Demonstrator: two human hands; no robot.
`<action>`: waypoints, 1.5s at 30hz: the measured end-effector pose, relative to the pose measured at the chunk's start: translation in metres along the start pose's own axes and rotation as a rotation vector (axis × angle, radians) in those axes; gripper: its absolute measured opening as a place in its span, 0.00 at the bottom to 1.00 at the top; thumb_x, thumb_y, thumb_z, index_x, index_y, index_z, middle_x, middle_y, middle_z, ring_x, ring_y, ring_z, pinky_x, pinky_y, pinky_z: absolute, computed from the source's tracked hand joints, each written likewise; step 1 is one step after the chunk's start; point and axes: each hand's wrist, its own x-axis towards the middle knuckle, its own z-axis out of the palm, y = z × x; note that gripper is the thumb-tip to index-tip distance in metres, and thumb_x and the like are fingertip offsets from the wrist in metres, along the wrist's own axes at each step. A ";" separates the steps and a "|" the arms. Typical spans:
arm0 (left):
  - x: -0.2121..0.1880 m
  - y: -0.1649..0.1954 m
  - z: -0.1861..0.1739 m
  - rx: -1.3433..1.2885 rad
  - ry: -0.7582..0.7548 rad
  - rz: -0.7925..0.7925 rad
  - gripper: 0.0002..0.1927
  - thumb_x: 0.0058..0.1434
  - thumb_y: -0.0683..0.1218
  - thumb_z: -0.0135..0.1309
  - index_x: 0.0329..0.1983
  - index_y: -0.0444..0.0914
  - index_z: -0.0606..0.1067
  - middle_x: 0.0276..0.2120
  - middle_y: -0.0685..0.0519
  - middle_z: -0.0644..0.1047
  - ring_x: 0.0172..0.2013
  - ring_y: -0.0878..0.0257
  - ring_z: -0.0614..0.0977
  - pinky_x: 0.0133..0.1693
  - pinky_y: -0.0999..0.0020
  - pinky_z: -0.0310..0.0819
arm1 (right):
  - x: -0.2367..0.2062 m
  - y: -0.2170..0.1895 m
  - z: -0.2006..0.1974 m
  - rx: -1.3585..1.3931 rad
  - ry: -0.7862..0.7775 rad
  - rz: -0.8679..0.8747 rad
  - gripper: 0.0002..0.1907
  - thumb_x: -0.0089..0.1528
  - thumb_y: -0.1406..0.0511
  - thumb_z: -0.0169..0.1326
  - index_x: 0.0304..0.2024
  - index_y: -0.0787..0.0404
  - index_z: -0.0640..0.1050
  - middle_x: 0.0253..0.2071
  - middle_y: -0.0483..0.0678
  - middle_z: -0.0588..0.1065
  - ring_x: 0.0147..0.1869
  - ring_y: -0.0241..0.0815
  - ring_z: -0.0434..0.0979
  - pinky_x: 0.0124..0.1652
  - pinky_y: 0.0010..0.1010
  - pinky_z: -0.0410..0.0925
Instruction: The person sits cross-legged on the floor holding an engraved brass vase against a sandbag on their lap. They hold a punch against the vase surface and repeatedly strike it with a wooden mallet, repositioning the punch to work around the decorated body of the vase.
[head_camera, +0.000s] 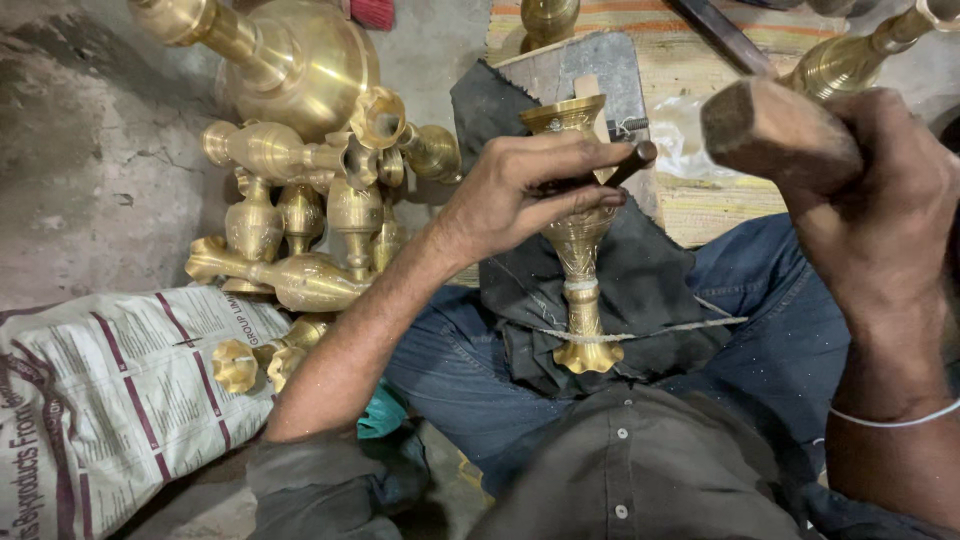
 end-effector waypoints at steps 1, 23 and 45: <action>0.001 0.001 0.000 0.016 0.001 0.011 0.21 0.72 0.45 0.61 0.67 0.43 0.73 0.52 0.52 0.82 0.48 0.62 0.88 0.52 0.67 0.84 | 0.000 -0.003 0.000 0.076 0.015 -0.007 0.11 0.72 0.71 0.59 0.47 0.68 0.69 0.44 0.55 0.77 0.49 0.46 0.84 0.46 0.30 0.74; 0.007 0.001 -0.005 0.050 -0.051 0.079 0.24 0.70 0.48 0.64 0.68 0.46 0.73 0.48 0.54 0.83 0.45 0.65 0.86 0.50 0.67 0.85 | 0.018 -0.031 -0.008 0.058 -0.031 0.032 0.14 0.67 0.72 0.65 0.49 0.65 0.72 0.42 0.53 0.78 0.47 0.47 0.81 0.47 0.34 0.72; 0.011 -0.001 -0.008 0.026 -0.051 0.087 0.23 0.70 0.48 0.64 0.66 0.44 0.74 0.47 0.53 0.83 0.42 0.62 0.85 0.47 0.64 0.82 | -0.005 -0.012 0.003 -0.214 -0.060 -0.071 0.12 0.60 0.75 0.63 0.44 0.67 0.75 0.36 0.51 0.77 0.39 0.43 0.78 0.42 0.32 0.72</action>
